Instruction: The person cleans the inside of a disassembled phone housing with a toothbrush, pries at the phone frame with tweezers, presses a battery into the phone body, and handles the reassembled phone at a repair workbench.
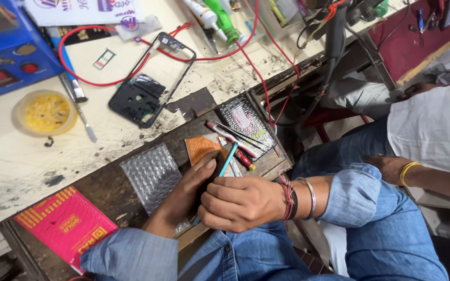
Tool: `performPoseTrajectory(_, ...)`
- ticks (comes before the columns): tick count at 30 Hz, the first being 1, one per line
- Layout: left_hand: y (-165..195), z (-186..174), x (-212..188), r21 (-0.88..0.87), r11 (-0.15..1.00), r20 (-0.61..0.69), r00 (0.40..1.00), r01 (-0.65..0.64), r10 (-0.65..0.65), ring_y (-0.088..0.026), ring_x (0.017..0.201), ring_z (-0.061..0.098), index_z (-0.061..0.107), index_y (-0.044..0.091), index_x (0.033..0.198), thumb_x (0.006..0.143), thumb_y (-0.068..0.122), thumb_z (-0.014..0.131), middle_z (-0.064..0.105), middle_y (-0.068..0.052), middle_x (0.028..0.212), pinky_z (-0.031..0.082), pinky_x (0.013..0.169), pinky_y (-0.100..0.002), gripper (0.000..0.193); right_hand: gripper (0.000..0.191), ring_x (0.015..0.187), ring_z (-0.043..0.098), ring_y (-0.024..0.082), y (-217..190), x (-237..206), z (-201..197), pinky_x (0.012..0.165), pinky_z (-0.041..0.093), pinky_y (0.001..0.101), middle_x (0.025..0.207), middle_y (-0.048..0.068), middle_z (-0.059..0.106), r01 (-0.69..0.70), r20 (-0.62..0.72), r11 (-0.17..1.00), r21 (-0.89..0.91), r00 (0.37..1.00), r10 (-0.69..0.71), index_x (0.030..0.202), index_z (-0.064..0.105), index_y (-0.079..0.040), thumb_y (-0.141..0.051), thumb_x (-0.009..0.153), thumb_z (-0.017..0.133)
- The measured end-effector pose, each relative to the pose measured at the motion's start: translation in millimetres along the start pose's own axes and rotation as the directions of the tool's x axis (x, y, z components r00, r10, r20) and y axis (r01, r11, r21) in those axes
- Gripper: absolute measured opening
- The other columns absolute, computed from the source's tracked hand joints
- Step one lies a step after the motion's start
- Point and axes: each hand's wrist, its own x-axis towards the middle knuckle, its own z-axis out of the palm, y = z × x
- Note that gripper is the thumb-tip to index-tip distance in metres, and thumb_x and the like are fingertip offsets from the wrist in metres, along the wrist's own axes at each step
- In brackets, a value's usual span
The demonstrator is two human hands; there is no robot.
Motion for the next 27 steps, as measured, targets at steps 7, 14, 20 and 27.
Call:
performPoseTrajectory(7, -1, -1, -1, 0.001, 1.0, -0.003, 1.0, -0.003, 0.003, -0.011, 0.113, 0.055, 0.055, 0.001, 0.139, 0.106, 0.039, 0.047, 0.061, -0.004, 0.123, 0.045, 0.101, -0.028, 0.051, 0.013, 0.1, 0.068, 0.021, 2, -6, 2, 0.094, 0.058, 0.0327, 0.106, 0.008, 0.066, -0.032, 0.006, 0.999, -0.023, 0.999, 0.032, 0.106, 0.066, -0.004, -0.016, 0.1, 0.066)
performPoseTrajectory(14, -9, -12, 0, -0.014, 0.998, -0.044, 0.997, 0.057, -0.057, -0.012, 0.11, 0.056, 0.056, 0.003, 0.136, 0.104, 0.042, 0.049, 0.061, -0.004, 0.119, 0.046, 0.098, -0.028, 0.051, 0.014, 0.1, 0.069, 0.022, 4, -8, 2, 0.094, 0.058, 0.033, 0.105, 0.008, 0.065, -0.047, 0.003, 0.999, -0.019, 0.999, 0.047, 0.105, 0.066, -0.004, -0.017, 0.098, 0.067)
performPoseTrajectory(20, -13, -16, 1, -0.005, 0.999, -0.048, 0.998, 0.046, -0.047, -0.011, 0.108, 0.054, 0.057, 0.001, 0.133, 0.105, 0.042, 0.051, 0.06, -0.003, 0.115, 0.045, 0.097, -0.027, 0.05, 0.015, 0.098, 0.068, 0.022, 7, -9, 4, 0.093, 0.058, 0.0342, 0.102, 0.008, 0.064, -0.058, -0.008, 0.998, -0.027, 0.998, 0.058, 0.105, 0.066, -0.004, -0.017, 0.097, 0.067)
performPoseTrajectory(27, -12, -14, 1, -0.011, 0.998, -0.082, 0.995, 0.063, -0.064, -0.012, 0.11, 0.057, 0.057, 0.003, 0.135, 0.103, 0.042, 0.05, 0.062, -0.004, 0.117, 0.046, 0.098, -0.028, 0.051, 0.014, 0.097, 0.067, 0.022, 7, -9, 2, 0.092, 0.057, 0.0339, 0.1, 0.008, 0.063, -0.067, -0.026, 0.998, -0.018, 0.997, 0.067, 0.103, 0.066, -0.004, -0.017, 0.097, 0.068)
